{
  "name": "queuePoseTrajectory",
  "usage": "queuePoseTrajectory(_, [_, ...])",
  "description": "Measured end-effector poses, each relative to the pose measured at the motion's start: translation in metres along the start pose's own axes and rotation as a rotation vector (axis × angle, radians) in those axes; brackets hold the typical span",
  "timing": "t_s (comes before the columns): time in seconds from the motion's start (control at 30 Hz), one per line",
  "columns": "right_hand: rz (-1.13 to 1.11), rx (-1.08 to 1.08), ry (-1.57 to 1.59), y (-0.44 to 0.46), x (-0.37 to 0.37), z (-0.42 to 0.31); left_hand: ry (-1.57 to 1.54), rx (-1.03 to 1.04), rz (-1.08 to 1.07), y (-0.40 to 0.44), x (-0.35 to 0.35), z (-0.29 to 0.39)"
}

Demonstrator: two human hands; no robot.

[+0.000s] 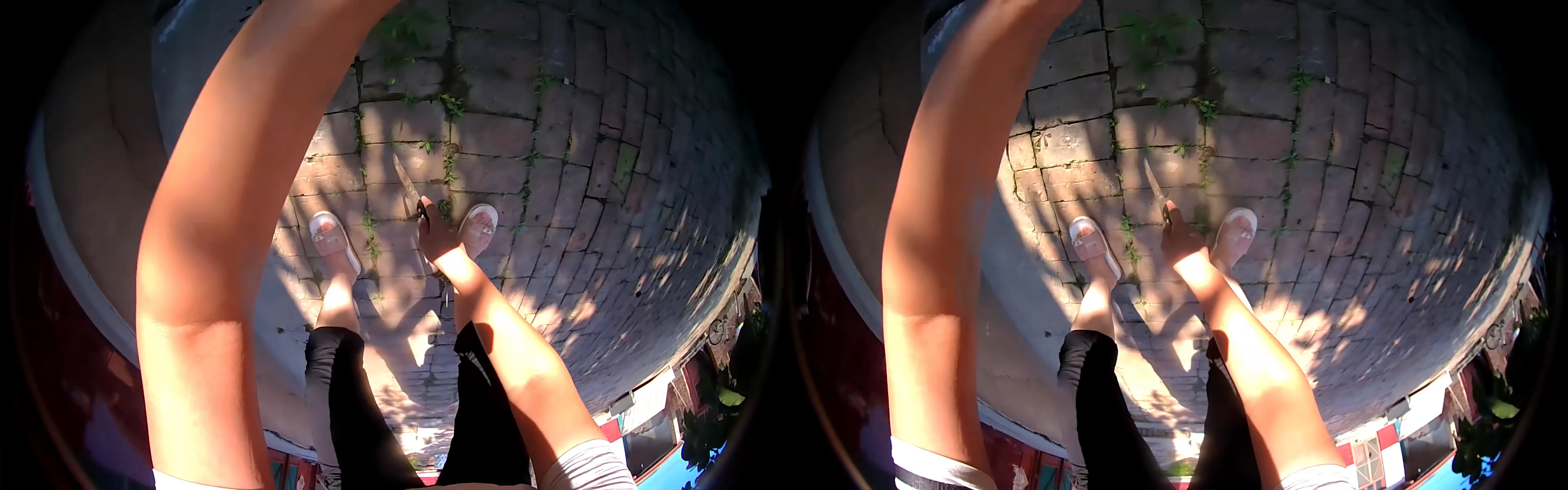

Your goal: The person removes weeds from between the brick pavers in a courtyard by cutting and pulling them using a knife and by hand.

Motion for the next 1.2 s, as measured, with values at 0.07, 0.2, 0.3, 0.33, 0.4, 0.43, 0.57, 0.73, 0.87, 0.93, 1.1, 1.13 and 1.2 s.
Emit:
queuePoseTrajectory(0.07, [0.016,-0.077,-0.018,0.041,0.005,-0.021,0.126,-0.069,0.033,-0.052,-0.033,-0.034])
queuePoseTrajectory(0.2, [0.026,-0.173,-0.129,0.107,0.033,-0.054,-0.082,-1.019,0.491,-0.267,-0.077,-0.096])
queuePoseTrajectory(0.3, [-0.074,-0.015,-0.264,0.117,0.032,-0.092,-0.235,-1.167,0.548,-0.383,-0.079,-0.114])
queuePoseTrajectory(0.33, [-0.077,0.005,-0.281,0.120,0.036,-0.093,-0.217,-1.182,0.513,-0.410,-0.077,-0.116])
queuePoseTrajectory(0.4, [-0.018,0.007,-0.327,0.119,0.057,-0.086,-0.287,-1.292,0.445,-0.426,-0.077,-0.111])
queuePoseTrajectory(0.43, [-0.008,0.005,-0.369,0.117,0.061,-0.084,-0.326,-1.356,0.427,-0.436,-0.077,-0.114])
queuePoseTrajectory(0.57, [0.071,-0.060,-0.447,0.118,0.071,-0.080,-0.353,-1.298,0.325,-0.458,-0.086,-0.130])
queuePoseTrajectory(0.73, [0.134,-0.122,-0.470,0.108,0.074,-0.092,-0.463,-1.283,0.381,-0.443,-0.100,-0.135])
queuePoseTrajectory(0.87, [0.104,-0.088,-0.538,0.123,0.078,-0.106,-0.536,-1.266,0.361,-0.431,-0.103,-0.133])
queuePoseTrajectory(0.93, [0.113,-0.108,-0.567,0.124,0.082,-0.111,-0.576,-1.258,0.392,-0.428,-0.107,-0.133])
queuePoseTrajectory(1.1, [0.113,-0.250,-0.606,0.139,0.089,-0.100,-0.550,-1.289,0.409,-0.422,-0.120,-0.134])
queuePoseTrajectory(1.13, [0.116,-0.329,-0.629,0.144,0.094,-0.093,-0.538,-1.300,0.410,-0.421,-0.120,-0.135])
queuePoseTrajectory(1.2, [0.094,-0.345,-0.579,0.142,0.101,-0.080,-0.514,-1.319,0.412,-0.419,-0.119,-0.136])
Point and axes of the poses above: each hand's wrist, its own y-axis towards the middle knuckle, its own x-axis out of the palm, z = x × y, the point moved 2 cm from there along y, towards the middle knuckle, and after that the axes turned 3 degrees about z, right-handed, at the moved point
